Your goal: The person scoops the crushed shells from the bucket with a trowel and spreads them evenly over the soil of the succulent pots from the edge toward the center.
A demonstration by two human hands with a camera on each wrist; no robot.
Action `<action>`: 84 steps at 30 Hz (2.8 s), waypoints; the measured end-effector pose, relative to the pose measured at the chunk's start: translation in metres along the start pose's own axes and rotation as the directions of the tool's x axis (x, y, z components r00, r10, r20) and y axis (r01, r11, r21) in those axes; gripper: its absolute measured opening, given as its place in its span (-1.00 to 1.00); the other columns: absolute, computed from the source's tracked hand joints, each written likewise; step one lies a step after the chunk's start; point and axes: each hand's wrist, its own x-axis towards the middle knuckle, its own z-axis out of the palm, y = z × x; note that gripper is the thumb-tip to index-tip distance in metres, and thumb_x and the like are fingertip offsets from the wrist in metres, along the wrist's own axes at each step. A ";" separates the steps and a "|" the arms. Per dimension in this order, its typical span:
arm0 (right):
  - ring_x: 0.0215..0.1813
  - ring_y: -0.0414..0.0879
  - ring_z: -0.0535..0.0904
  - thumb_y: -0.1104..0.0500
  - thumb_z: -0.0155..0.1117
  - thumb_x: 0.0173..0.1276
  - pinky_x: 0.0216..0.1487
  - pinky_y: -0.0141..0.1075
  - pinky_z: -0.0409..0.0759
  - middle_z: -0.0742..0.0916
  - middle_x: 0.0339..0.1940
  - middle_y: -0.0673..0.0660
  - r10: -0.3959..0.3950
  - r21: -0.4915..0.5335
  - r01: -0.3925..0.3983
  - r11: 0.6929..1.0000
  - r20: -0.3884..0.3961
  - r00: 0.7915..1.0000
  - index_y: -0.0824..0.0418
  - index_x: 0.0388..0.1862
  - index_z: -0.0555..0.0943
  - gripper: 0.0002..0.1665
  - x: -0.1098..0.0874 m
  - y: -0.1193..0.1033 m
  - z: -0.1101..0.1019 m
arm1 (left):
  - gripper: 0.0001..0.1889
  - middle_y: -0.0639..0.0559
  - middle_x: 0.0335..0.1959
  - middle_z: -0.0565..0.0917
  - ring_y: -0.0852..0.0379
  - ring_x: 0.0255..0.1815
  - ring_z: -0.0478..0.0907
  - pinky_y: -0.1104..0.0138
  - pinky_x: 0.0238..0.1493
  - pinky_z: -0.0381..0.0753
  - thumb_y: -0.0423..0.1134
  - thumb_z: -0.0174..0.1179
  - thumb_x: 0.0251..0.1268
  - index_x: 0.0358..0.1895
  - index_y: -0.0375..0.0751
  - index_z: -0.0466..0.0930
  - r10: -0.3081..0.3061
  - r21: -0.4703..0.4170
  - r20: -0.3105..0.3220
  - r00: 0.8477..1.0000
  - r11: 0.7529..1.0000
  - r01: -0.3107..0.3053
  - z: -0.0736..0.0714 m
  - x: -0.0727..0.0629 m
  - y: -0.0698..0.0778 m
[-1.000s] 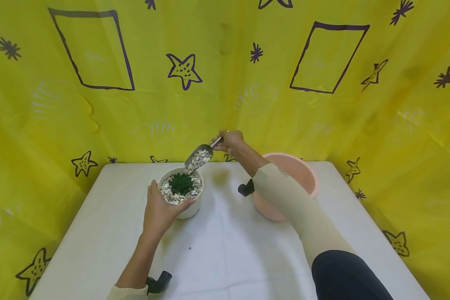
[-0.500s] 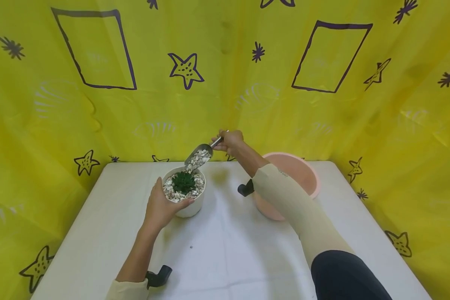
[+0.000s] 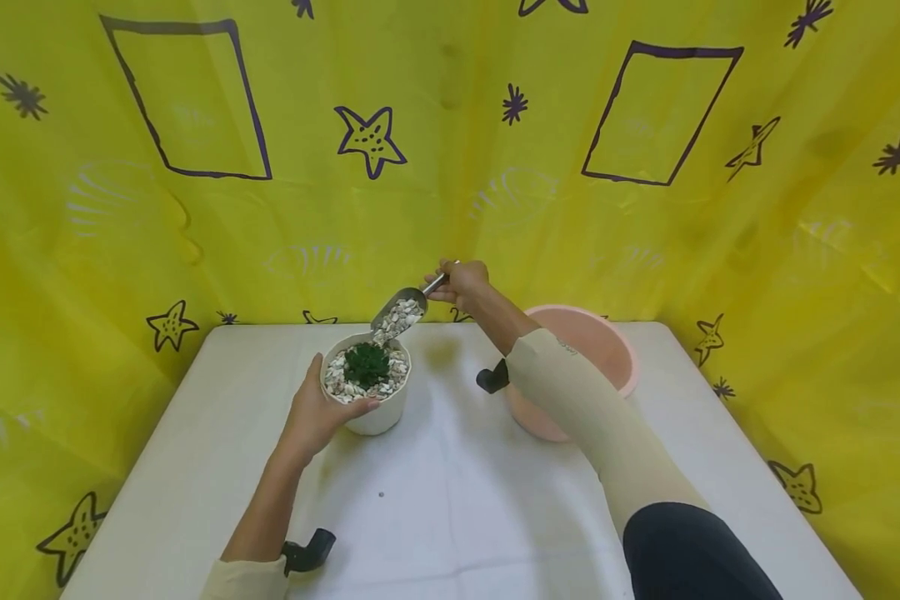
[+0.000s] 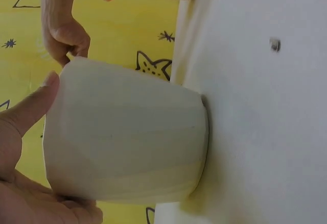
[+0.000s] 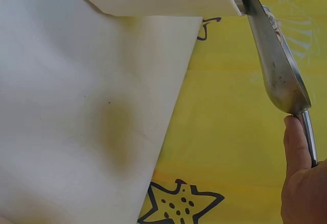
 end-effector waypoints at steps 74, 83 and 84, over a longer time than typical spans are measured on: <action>0.11 0.28 0.73 0.21 0.08 0.71 -0.18 -0.20 0.79 0.72 0.14 0.46 -0.061 -0.007 0.061 0.998 0.006 0.998 0.52 0.32 0.51 -0.57 -0.001 -0.004 0.000 | 0.38 -0.43 0.49 0.27 -0.40 0.48 0.30 -0.26 0.39 0.41 0.13 0.68 -0.06 0.63 -0.46 -0.09 0.051 0.239 -0.156 0.986 0.971 -0.012 0.011 -0.003 0.004; 0.15 0.31 0.70 0.23 0.05 0.72 -0.11 -0.15 0.78 0.69 0.19 0.48 -0.067 -0.001 0.067 0.998 0.019 0.998 0.53 0.37 0.49 -0.56 -0.001 -0.004 -0.001 | 0.35 -0.44 0.56 0.21 -0.43 0.54 0.21 -0.32 0.43 0.32 0.09 0.65 0.01 0.66 -0.42 -0.12 0.080 0.194 -0.075 0.994 0.979 -0.065 0.001 0.007 -0.005; 0.15 0.31 0.70 0.23 0.04 0.72 -0.10 -0.15 0.78 0.69 0.19 0.48 -0.068 -0.002 0.068 0.998 0.020 0.997 0.53 0.37 0.49 -0.56 -0.001 -0.004 -0.001 | 0.35 -0.44 0.57 0.19 -0.43 0.55 0.20 -0.33 0.43 0.31 0.08 0.65 0.02 0.67 -0.42 -0.13 0.081 0.186 -0.064 0.995 0.980 -0.068 0.000 0.009 -0.006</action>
